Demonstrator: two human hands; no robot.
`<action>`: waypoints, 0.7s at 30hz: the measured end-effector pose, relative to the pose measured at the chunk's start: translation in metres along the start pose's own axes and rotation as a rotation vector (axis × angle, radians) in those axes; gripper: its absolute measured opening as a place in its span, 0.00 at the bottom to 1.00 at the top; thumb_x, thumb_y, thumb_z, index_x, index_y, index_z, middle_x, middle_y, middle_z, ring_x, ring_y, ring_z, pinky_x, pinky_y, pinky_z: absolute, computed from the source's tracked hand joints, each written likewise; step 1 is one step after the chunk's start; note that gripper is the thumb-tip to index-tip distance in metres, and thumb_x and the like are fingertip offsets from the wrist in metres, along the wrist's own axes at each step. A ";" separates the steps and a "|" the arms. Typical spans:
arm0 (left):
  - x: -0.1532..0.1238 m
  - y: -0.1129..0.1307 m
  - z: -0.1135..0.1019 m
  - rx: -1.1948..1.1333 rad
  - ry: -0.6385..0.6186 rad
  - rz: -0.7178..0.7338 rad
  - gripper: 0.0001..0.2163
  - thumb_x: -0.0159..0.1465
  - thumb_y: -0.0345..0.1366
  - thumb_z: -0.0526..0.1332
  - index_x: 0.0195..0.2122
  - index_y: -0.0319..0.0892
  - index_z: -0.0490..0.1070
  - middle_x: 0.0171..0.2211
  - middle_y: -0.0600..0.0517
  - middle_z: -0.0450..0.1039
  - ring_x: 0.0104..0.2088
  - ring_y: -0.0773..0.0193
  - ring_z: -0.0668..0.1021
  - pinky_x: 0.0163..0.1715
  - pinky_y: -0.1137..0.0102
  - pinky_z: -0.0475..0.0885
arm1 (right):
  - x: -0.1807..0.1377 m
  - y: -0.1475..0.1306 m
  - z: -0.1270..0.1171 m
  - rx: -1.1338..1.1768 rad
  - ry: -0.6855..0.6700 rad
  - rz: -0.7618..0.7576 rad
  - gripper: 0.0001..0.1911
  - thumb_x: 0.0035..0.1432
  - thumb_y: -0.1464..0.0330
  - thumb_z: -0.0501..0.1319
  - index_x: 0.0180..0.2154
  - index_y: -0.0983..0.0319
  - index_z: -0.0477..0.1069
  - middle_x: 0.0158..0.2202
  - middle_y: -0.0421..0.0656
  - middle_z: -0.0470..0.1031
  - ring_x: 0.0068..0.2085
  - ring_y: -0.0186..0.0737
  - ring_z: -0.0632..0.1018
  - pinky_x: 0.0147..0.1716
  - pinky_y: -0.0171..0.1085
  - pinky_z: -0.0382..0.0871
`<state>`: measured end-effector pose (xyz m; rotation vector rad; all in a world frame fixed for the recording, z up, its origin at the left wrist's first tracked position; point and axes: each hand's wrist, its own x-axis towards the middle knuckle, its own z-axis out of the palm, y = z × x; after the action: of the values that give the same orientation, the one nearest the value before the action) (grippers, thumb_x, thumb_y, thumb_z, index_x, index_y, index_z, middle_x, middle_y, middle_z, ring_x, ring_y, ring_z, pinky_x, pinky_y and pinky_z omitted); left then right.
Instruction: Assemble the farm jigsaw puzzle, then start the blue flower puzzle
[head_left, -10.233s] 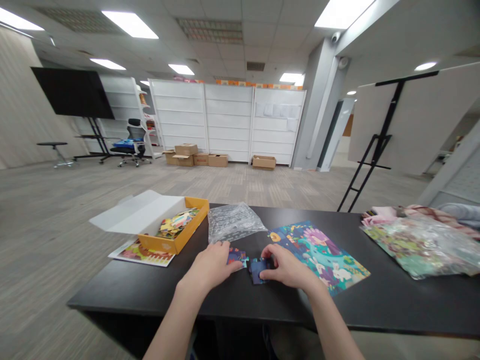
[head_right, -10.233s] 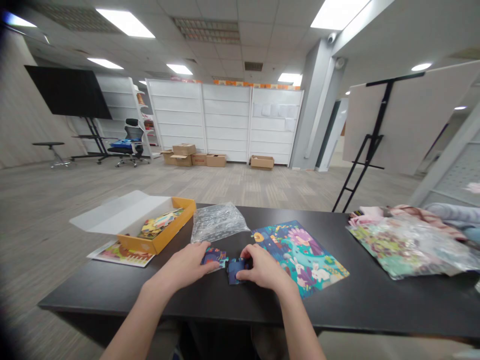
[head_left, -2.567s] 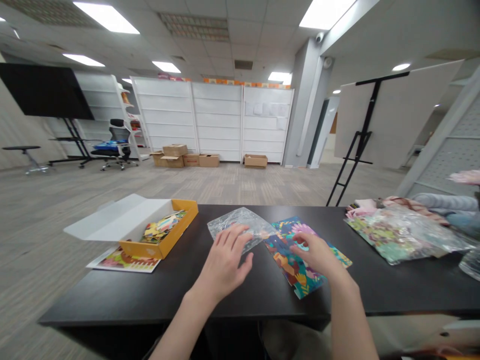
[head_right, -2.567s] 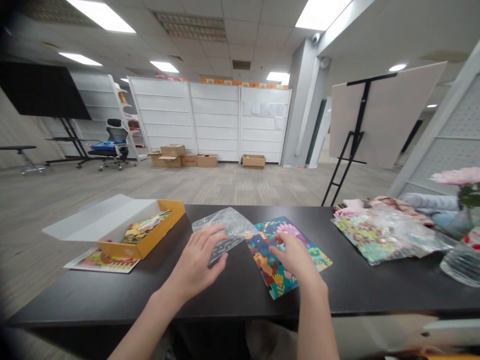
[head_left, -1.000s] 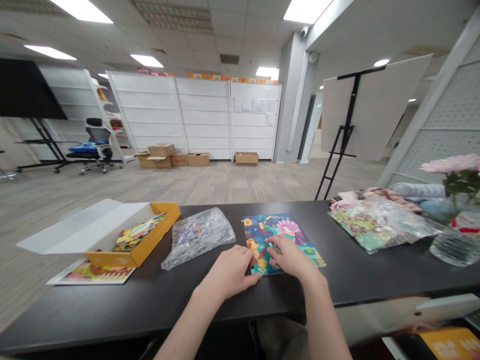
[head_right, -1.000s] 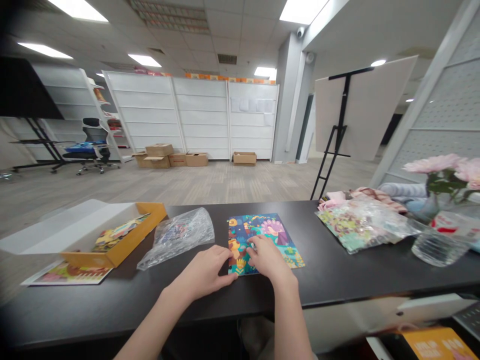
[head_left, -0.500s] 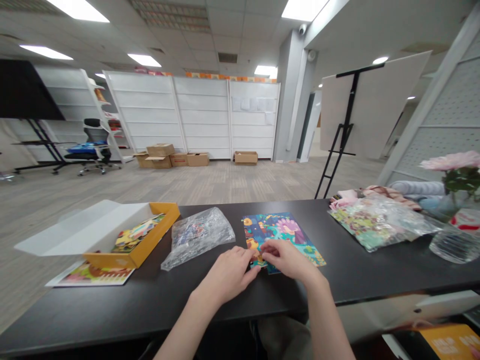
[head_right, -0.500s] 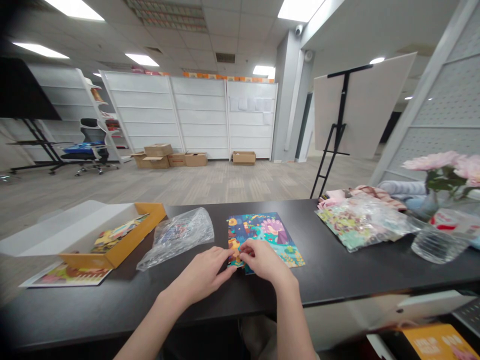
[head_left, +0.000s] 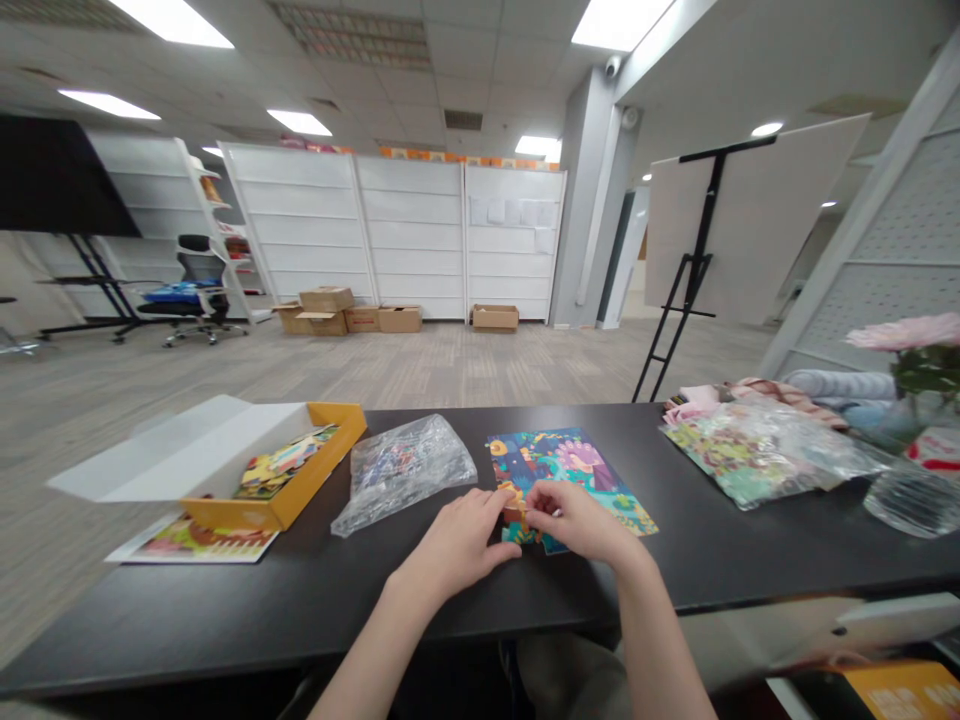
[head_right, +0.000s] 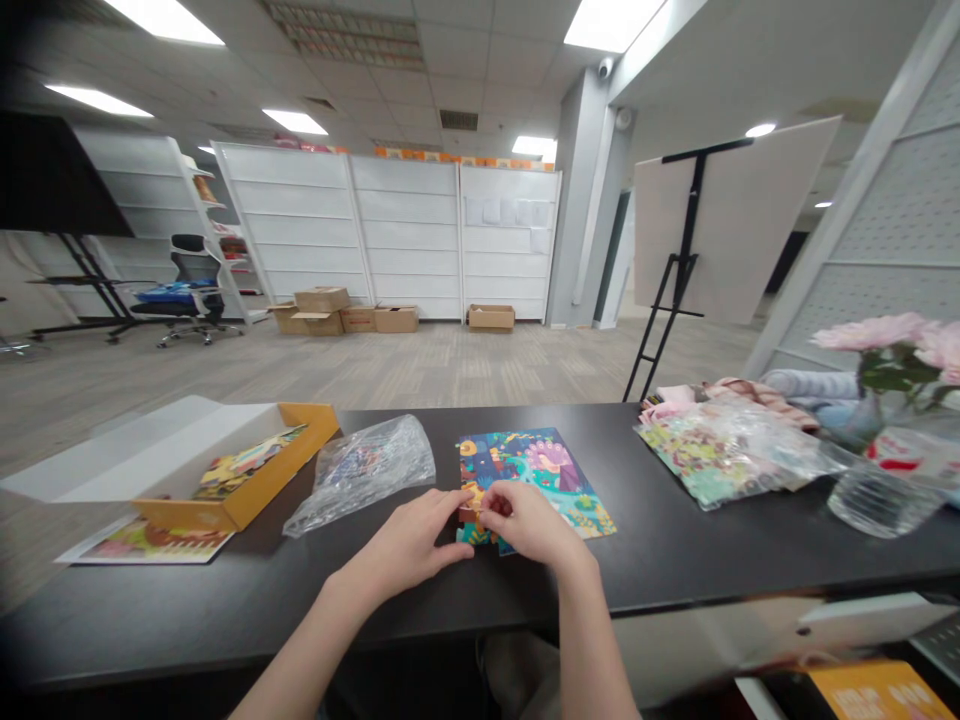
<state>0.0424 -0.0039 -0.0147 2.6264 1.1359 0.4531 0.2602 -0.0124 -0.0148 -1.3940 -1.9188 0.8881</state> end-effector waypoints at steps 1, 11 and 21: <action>0.000 0.000 0.000 0.001 0.002 -0.005 0.24 0.65 0.43 0.65 0.60 0.46 0.64 0.52 0.46 0.75 0.52 0.53 0.76 0.52 0.61 0.72 | -0.001 0.002 -0.003 0.036 0.022 0.001 0.06 0.58 0.65 0.61 0.31 0.60 0.71 0.27 0.37 0.73 0.29 0.35 0.74 0.31 0.34 0.68; 0.013 0.015 -0.001 0.129 -0.019 -0.079 0.07 0.68 0.34 0.60 0.46 0.45 0.72 0.45 0.49 0.79 0.48 0.54 0.78 0.47 0.63 0.73 | 0.004 0.025 -0.015 -0.170 0.292 0.186 0.07 0.60 0.67 0.55 0.35 0.59 0.71 0.30 0.41 0.76 0.33 0.40 0.77 0.34 0.36 0.67; 0.016 0.015 0.011 0.169 -0.044 -0.097 0.13 0.71 0.32 0.55 0.55 0.43 0.66 0.48 0.46 0.75 0.49 0.53 0.76 0.48 0.61 0.73 | 0.006 0.027 -0.010 -0.273 0.205 0.283 0.07 0.61 0.68 0.58 0.35 0.62 0.75 0.29 0.42 0.79 0.31 0.39 0.78 0.31 0.34 0.63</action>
<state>0.0666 -0.0029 -0.0165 2.6923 1.3350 0.2901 0.2816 0.0008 -0.0305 -1.8762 -1.7614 0.5923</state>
